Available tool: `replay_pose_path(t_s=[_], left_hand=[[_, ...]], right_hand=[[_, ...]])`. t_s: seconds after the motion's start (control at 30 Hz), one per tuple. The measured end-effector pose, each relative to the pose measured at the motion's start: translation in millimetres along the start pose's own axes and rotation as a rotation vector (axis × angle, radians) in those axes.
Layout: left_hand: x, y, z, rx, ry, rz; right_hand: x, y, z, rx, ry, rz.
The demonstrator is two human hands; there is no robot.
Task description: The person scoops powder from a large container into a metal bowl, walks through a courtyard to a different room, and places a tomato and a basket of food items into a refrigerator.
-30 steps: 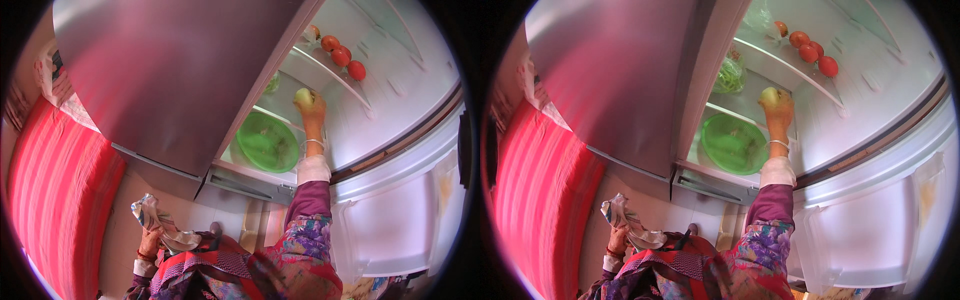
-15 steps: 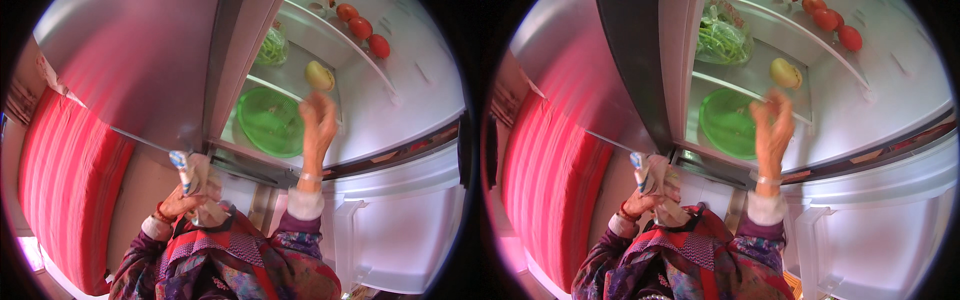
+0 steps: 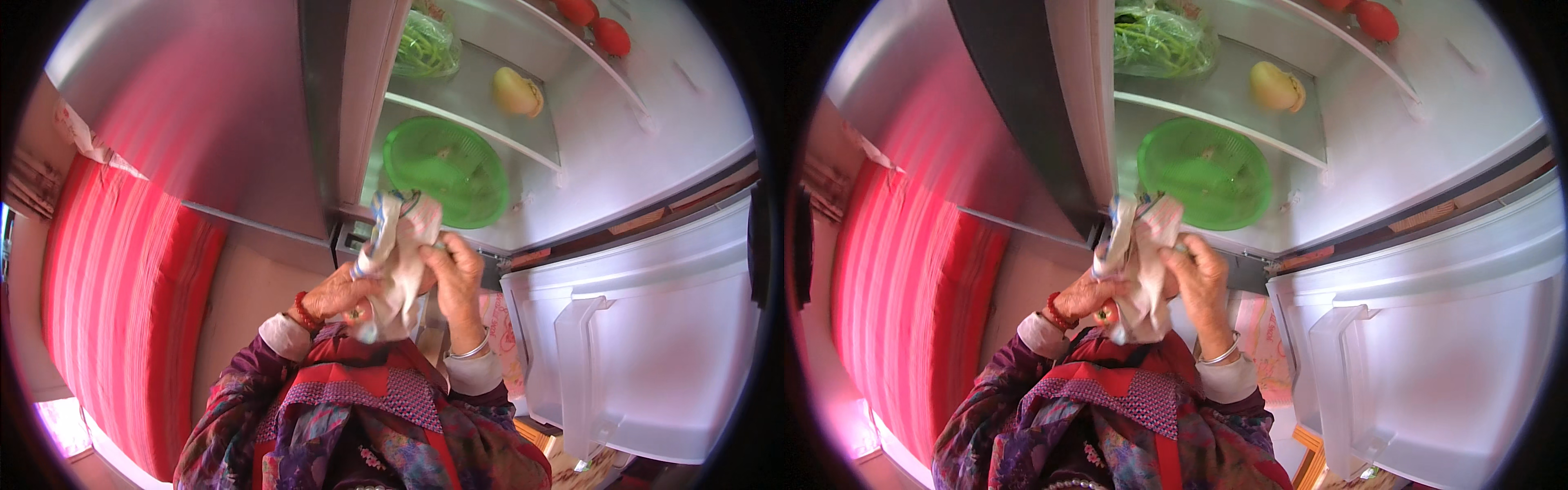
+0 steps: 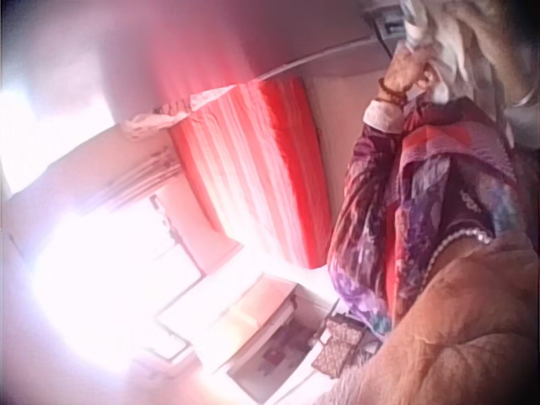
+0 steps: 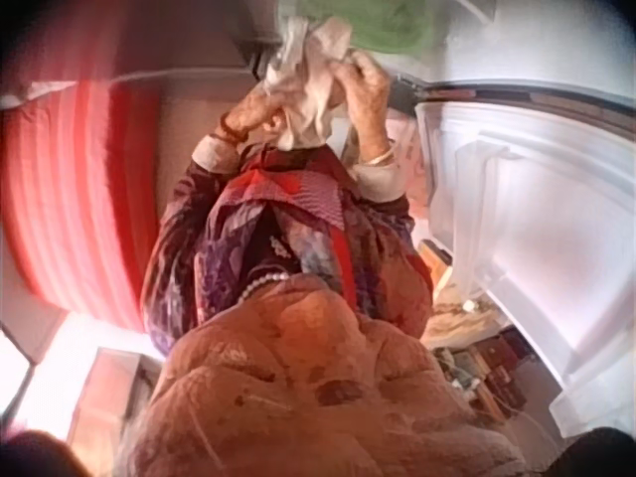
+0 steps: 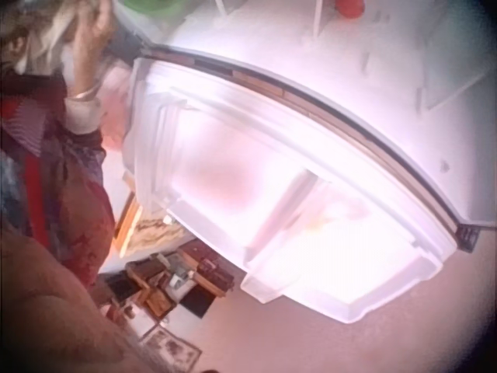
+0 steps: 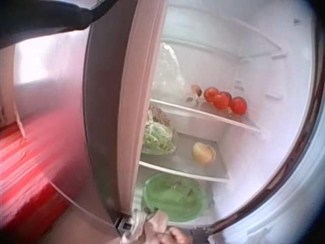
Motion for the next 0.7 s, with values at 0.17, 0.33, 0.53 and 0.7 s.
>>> replay_pose_path(t_s=[0.17, 0.33, 0.53, 0.7], left_hand=[[-15.6, 1.6, 10.0, 0.011, 0.161, -0.060], [-17.2, 23.8, -3.2, 0.138, 0.416, -0.060], [-30.8, 41.1, -16.5, 0.094, 0.023, -0.138], [-14.2, 40.7, -27.2, 0.021, -0.078, -0.063]], right_hand=[[-19.9, -3.8, 0.6, 0.071, -0.141, -0.229], [-59.9, -10.4, -12.5, -0.172, 0.262, -0.247], [-78.4, -19.5, 11.9, -0.176, 0.701, -0.186], [-95.4, -29.3, 5.8, -0.240, 1.033, -0.034]])
Point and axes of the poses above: each hand's wrist, its own y-axis away from the middle knuckle, its own x-axis out of the palm, z = x × y, the point moved 2 cm from there along -y, towards the middle knuckle, and after that the axes turned 14 degrees about -x, right-handed, at the moved point
